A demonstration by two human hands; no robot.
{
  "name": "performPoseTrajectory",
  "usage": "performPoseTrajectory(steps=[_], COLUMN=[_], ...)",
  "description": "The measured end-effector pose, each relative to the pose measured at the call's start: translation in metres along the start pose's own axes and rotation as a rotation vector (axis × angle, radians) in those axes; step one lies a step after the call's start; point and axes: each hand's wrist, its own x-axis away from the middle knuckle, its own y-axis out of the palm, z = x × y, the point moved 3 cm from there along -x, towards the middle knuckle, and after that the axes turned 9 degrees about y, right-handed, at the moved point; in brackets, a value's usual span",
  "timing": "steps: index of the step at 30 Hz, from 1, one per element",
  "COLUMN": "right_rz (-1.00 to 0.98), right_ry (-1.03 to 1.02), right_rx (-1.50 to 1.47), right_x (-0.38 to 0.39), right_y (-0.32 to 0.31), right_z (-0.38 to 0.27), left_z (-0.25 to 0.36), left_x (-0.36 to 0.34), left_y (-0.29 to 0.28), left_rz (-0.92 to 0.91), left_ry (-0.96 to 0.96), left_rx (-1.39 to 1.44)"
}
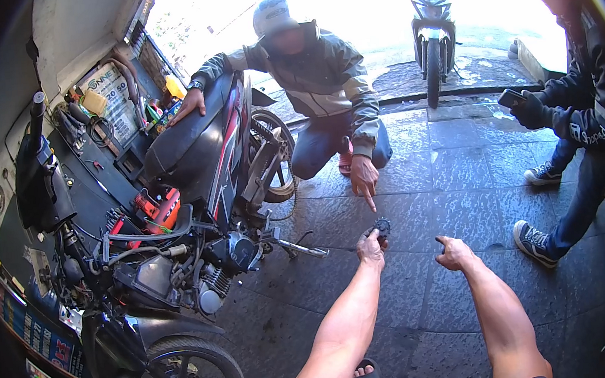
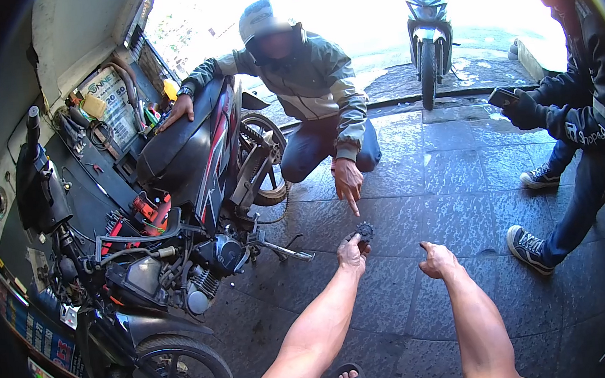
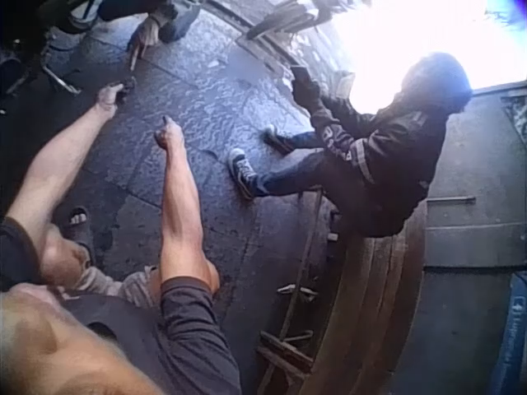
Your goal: Inspecting and attempting to install a front engine sprocket on a motorcycle.
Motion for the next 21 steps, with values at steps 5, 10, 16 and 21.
performPoseTrajectory(steps=[5, 10, 16, 21], right_rz=[-0.059, -0.031, -0.049, 0.006], right_ry=[0.045, -0.003, 0.004, -0.066], right_rx=[0.03, 0.005, -0.025, 0.013], right_x=[-0.003, -0.005, -0.01, -0.013], right_y=[0.001, 0.002, 0.003, 0.012], right_z=[0.0, -0.002, 0.002, 0.005], left_z=[0.004, 0.004, 0.005, 0.008], left_x=[-0.003, -0.005, -0.006, -0.005], left_y=[0.004, 0.002, 0.001, 0.0], left_rz=[-0.002, -0.037, -0.023, -0.118], left_ry=[0.024, 0.024, 0.037, 0.088], left_rx=[0.066, 0.046, 0.076, 0.099])
